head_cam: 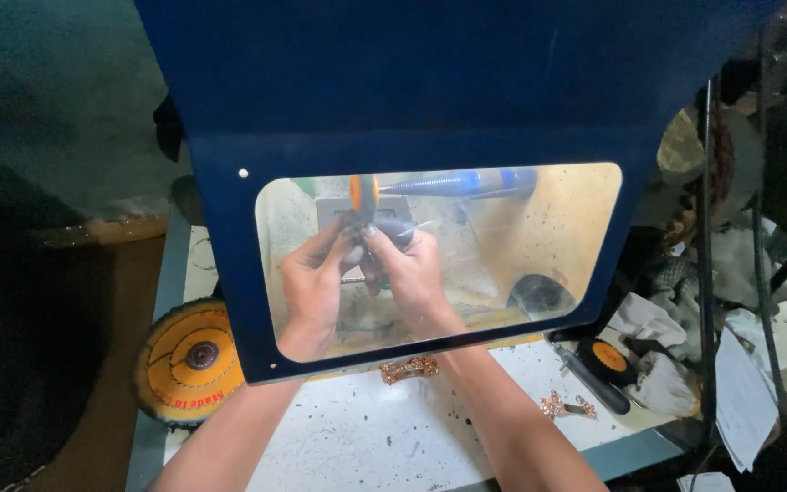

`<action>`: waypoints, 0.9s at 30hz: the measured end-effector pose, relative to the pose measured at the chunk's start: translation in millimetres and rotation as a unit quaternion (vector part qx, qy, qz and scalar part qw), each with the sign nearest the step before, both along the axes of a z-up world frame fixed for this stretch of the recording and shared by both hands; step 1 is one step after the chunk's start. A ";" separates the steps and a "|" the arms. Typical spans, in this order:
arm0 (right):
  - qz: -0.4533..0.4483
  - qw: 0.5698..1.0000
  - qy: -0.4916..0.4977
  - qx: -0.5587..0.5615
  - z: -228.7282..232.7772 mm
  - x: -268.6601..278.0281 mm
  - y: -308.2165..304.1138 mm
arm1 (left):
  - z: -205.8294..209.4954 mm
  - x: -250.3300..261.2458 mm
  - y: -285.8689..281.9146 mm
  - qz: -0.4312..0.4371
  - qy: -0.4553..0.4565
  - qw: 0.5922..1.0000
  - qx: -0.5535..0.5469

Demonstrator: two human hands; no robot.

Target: The person uses a bench grinder with a polishing wheel to smooth and polish a copper-colored chain. They hold the chain against the rotating wheel, repositioning it frequently to treat different sections. Finished pieces are placed on the workbench.

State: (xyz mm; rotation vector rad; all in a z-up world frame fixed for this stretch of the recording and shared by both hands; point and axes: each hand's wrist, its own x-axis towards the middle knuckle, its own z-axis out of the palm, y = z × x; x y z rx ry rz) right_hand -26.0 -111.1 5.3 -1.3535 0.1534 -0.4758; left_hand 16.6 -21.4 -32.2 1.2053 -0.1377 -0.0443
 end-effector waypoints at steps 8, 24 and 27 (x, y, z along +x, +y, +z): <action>0.021 1.000 -0.020 0.004 3.1 -4.7 -0.9 | -15.4 8.7 -0.6 0.005 -0.033 0.999 -0.008; 0.055 0.994 -0.066 0.074 -25.2 5.8 -8.6 | -32.5 19.8 2.4 -0.008 -0.071 0.996 -0.052; 0.065 0.992 -0.077 0.080 -27.1 4.8 -9.9 | -28.7 15.8 2.2 0.000 -0.076 0.996 -0.043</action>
